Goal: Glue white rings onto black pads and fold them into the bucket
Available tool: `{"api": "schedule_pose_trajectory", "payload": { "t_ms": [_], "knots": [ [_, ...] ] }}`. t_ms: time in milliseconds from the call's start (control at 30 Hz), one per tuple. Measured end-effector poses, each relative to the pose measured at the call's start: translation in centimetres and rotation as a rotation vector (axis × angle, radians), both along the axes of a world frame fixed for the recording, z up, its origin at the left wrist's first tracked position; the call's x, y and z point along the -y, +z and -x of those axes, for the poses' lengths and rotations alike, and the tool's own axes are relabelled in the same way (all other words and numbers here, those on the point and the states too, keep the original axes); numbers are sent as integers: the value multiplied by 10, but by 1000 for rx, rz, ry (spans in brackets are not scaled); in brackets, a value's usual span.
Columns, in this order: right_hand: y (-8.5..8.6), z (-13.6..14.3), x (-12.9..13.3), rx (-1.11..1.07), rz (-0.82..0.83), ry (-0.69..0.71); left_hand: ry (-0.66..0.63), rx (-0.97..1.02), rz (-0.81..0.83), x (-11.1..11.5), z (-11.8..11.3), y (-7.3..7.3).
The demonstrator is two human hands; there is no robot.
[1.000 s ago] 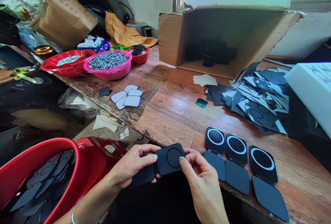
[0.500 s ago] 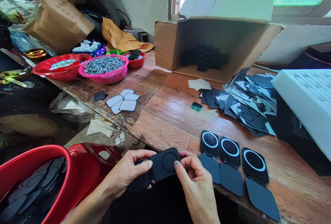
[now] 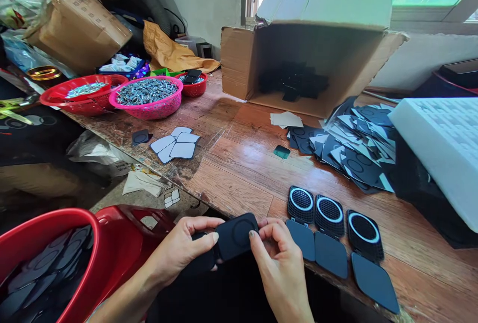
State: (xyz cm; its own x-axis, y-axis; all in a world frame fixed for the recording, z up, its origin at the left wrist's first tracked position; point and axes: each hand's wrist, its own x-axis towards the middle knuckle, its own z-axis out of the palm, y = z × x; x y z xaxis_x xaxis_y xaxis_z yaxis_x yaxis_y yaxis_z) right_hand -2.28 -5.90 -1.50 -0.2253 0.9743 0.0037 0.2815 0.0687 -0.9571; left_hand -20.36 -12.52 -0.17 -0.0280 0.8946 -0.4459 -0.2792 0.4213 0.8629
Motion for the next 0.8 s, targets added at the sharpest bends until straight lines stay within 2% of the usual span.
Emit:
{"api": "schedule_pose_trajectory", "payload": {
  "t_ms": [133, 267, 367, 433, 500, 533, 633, 700, 800],
  "knots": [
    [0, -6, -4, 255, -220, 129, 1, -80, -63, 4, -1, 2],
    [-2, -12, -7, 450, -305, 220, 13, -85, -69, 7, -1, -1],
    [-3, -14, -10, 578, -363, 198, 43, -48, -62, 8, 1, -5],
    [-2, -13, -12, 632, -380, 104, 88, 21, -47, 8, 3, -7],
    [0, -9, -14, 548, -318, 34, 139, 127, -31, 8, 4, -9],
    [1, -5, -14, 453, -250, 45, 159, 181, -25, 8, 4, -9],
    [5, 9, -14, 154, 9, 184, 178, 259, -21, 8, 2, -11],
    [5, 19, -12, 66, 147, 232, 142, 227, -24, 10, 0, -12],
    [1, 29, -12, -4, 280, 187, 33, 210, 4, 12, -1, -13]
  ]
}}
